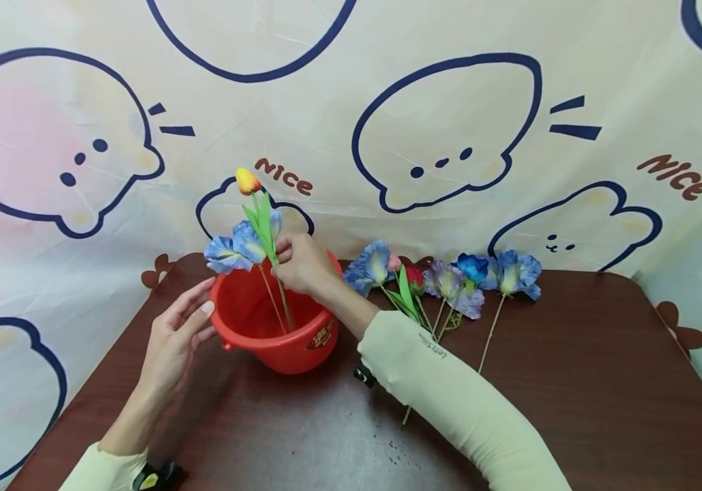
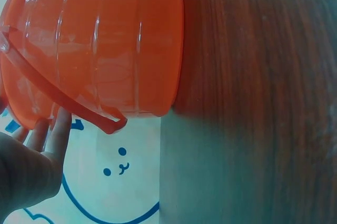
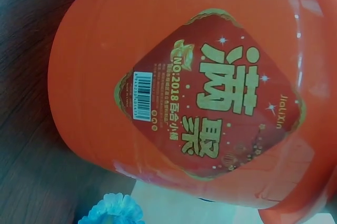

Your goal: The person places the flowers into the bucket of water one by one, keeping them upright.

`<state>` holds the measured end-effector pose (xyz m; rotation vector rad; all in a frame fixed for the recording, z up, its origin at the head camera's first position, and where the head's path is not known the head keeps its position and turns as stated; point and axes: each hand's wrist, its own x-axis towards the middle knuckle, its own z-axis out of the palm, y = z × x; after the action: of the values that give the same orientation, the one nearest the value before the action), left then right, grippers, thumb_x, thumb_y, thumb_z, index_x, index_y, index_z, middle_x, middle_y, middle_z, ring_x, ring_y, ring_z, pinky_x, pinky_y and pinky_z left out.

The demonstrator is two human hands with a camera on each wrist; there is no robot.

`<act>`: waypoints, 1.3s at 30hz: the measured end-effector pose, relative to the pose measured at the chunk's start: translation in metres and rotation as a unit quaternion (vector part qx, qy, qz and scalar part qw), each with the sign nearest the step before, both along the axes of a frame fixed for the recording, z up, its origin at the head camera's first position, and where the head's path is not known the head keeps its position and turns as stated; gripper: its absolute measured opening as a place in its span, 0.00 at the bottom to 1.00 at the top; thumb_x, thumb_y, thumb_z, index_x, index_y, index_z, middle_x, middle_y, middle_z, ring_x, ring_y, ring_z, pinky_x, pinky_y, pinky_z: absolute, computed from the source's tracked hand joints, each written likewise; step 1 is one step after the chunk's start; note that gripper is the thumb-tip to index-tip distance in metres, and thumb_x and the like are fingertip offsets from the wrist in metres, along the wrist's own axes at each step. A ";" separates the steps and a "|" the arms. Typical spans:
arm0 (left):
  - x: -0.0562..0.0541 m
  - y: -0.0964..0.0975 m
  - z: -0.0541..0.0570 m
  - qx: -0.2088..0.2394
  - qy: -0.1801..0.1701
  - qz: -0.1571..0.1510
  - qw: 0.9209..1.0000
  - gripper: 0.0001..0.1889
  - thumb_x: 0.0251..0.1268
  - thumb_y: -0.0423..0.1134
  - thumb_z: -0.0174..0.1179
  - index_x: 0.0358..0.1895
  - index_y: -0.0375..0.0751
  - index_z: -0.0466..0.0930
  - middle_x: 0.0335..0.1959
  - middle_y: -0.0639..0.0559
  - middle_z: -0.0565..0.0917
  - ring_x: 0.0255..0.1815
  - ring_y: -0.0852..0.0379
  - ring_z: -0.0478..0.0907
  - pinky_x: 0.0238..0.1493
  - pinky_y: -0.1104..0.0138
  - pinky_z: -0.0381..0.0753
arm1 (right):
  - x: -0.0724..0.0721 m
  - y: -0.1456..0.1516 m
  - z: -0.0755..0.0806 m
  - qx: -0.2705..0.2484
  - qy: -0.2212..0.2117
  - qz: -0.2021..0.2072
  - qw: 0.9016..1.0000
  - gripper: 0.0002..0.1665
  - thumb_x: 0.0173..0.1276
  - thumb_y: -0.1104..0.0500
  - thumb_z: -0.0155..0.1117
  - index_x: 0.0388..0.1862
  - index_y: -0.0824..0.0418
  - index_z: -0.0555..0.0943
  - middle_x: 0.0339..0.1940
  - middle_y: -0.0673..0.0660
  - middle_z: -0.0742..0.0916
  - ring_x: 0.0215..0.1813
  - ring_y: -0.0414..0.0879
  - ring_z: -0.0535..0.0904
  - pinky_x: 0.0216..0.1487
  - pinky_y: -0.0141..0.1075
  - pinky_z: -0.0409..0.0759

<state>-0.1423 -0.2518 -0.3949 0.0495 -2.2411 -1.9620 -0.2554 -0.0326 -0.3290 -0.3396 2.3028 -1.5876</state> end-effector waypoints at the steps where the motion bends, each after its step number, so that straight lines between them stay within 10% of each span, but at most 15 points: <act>1: 0.000 0.000 -0.001 0.000 0.001 0.000 1.000 0.29 0.83 0.46 0.59 0.81 0.45 0.69 0.64 0.59 0.82 0.59 0.69 0.87 0.52 0.71 0.89 | 0.001 0.000 0.000 -0.005 -0.001 -0.003 1.000 0.22 0.75 0.69 0.69 0.65 0.64 0.78 0.54 0.62 0.86 0.55 0.60 0.89 0.54 0.49 0.93; 19: 0.000 -0.002 -0.003 0.002 0.005 -0.002 1.000 0.29 0.83 0.47 0.59 0.81 0.44 0.68 0.64 0.60 0.83 0.59 0.68 0.87 0.53 0.72 0.89 | 0.011 0.028 0.019 -0.029 0.058 -0.030 0.997 0.25 0.75 0.66 0.69 0.69 0.62 0.78 0.57 0.61 0.86 0.55 0.54 0.89 0.51 0.41 0.93; 39: 0.001 0.001 -0.001 0.003 0.002 0.000 1.000 0.29 0.83 0.46 0.59 0.81 0.45 0.69 0.63 0.62 0.83 0.59 0.68 0.87 0.53 0.71 0.89 | 0.034 0.126 0.024 -0.059 0.059 -0.082 0.993 0.29 0.78 0.58 0.69 0.75 0.60 0.75 0.64 0.64 0.84 0.61 0.57 0.87 0.52 0.43 0.92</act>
<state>-0.1417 -0.2513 -0.3959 0.0460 -2.2329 -1.9671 -0.2218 0.0934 -0.3047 -0.2841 2.3849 -1.8337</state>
